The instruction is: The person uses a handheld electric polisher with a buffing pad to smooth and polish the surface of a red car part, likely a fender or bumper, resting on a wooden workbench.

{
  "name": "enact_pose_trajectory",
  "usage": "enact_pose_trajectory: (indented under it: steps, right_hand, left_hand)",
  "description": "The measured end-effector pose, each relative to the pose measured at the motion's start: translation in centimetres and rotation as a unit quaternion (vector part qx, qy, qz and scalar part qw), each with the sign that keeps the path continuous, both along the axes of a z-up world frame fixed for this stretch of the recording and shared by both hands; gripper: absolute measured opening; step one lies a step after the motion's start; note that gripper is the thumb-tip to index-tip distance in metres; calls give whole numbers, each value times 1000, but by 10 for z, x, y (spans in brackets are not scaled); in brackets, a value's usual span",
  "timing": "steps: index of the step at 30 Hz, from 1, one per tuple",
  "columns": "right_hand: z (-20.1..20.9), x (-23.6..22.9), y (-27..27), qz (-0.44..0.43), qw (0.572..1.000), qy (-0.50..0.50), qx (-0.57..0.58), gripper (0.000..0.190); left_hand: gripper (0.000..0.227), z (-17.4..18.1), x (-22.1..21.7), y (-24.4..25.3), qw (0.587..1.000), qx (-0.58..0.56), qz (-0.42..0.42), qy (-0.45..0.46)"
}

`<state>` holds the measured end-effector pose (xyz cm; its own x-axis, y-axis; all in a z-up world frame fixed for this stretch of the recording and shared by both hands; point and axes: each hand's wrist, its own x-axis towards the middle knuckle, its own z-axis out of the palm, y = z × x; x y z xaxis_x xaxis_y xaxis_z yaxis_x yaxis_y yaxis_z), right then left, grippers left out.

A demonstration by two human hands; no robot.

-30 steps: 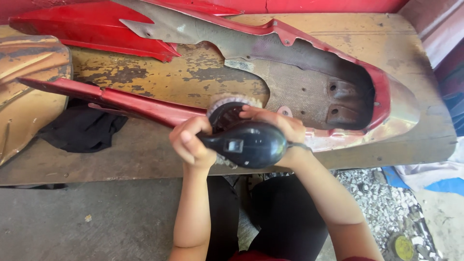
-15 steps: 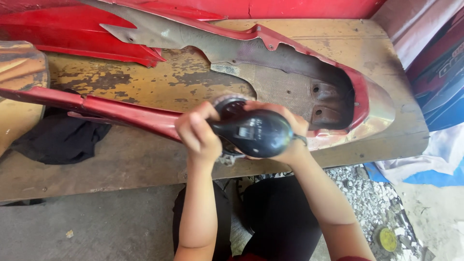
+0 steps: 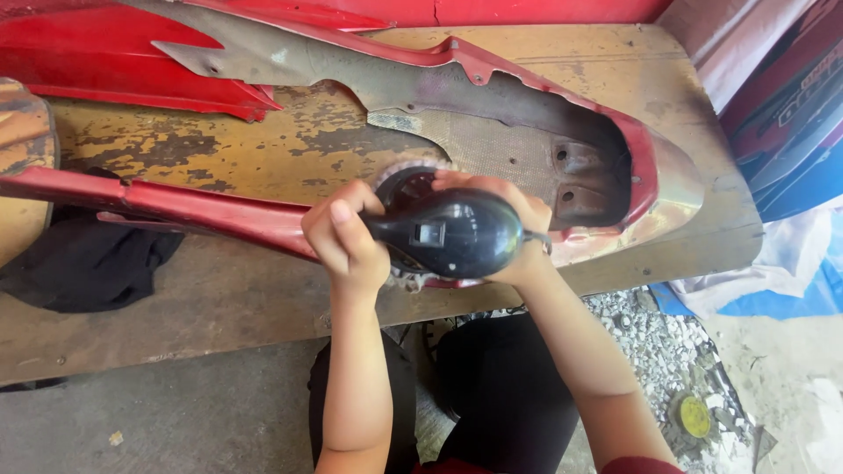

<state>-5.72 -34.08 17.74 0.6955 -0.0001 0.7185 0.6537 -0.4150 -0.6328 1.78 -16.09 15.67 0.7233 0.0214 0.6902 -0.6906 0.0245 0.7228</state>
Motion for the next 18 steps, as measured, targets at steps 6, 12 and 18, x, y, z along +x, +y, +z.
enact_pose_trajectory:
  steps: [6, 12, 18]
  right_hand:
    - [-33, -27, -43, 59, 992, 30, 103, 37]
    - [-30, -21, -52, -20, 996, -49, 76, 23]
    - [-9, -20, -39, -42, 999, -24, 11, 54]
  left_hand:
    - [54, 30, -26, -2, 992, 46, -111, -46]
    - [49, 18, -16, -29, 984, 29, -153, -83]
    - [50, 6, -11, -34, 993, 6, -112, -38]
